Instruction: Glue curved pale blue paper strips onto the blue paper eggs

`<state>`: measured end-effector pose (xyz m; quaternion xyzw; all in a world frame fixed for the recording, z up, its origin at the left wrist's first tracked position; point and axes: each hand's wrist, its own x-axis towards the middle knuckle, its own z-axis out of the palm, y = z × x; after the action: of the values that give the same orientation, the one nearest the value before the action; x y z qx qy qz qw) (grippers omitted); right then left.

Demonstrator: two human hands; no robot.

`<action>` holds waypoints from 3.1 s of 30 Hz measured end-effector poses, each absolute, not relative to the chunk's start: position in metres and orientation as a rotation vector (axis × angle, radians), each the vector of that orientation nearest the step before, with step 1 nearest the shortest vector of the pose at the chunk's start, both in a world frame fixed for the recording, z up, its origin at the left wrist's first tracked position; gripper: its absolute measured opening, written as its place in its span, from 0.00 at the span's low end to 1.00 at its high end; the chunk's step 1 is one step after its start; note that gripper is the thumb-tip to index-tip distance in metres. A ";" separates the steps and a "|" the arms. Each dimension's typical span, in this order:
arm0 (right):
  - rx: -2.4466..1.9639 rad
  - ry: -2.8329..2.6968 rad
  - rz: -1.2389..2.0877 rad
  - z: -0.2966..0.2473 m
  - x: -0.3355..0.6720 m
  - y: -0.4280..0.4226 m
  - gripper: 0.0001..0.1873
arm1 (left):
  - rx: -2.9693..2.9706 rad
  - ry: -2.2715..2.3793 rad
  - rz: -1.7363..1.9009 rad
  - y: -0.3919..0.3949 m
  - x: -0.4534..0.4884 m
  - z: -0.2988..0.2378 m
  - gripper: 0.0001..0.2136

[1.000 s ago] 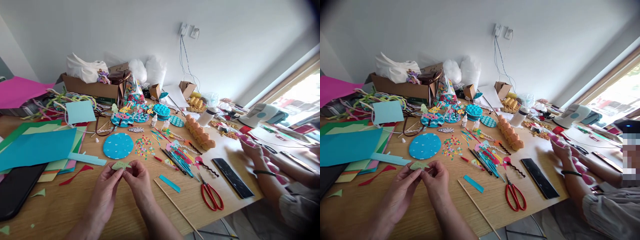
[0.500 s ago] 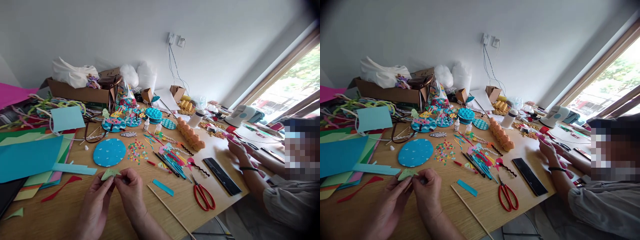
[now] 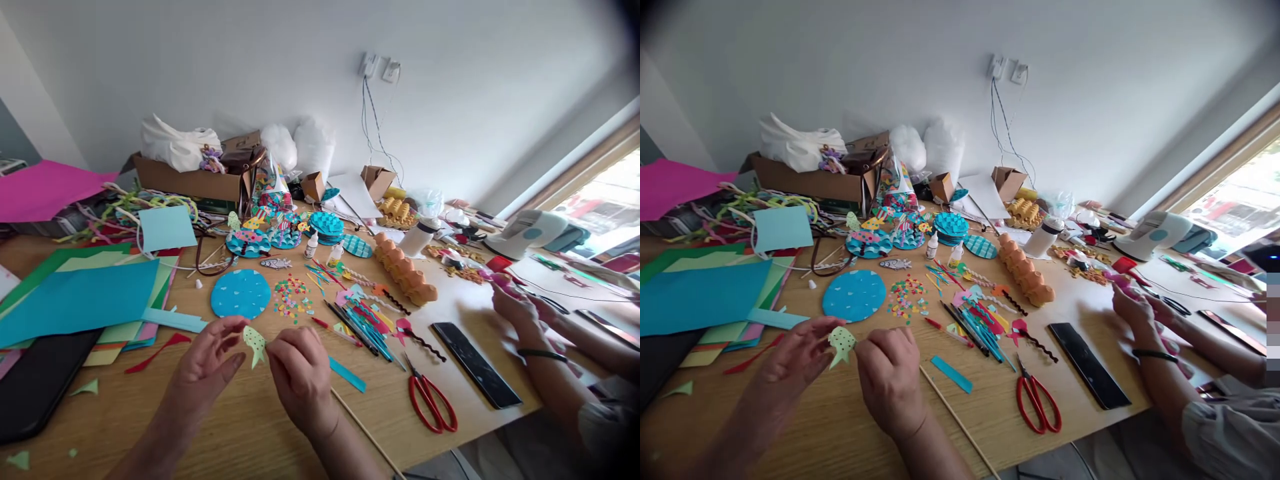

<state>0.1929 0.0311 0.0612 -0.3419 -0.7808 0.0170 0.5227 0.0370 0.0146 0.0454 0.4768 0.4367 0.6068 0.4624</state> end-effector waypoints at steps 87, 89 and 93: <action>-1.441 -2.444 0.648 0.017 0.199 0.040 0.07 | 2.646 1.255 0.567 0.005 0.016 -0.011 0.20; -1.454 -2.523 0.617 0.018 0.196 0.040 0.08 | 2.654 1.263 0.574 0.005 0.016 -0.011 0.20; -1.528 -2.555 0.568 0.020 0.191 0.040 0.09 | 2.722 1.292 0.537 0.005 0.017 -0.011 0.20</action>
<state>0.1914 0.0398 0.0199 -0.5033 -0.8417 0.1873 0.0553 0.0167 0.0048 -0.0112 0.8887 0.4217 0.1752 0.0407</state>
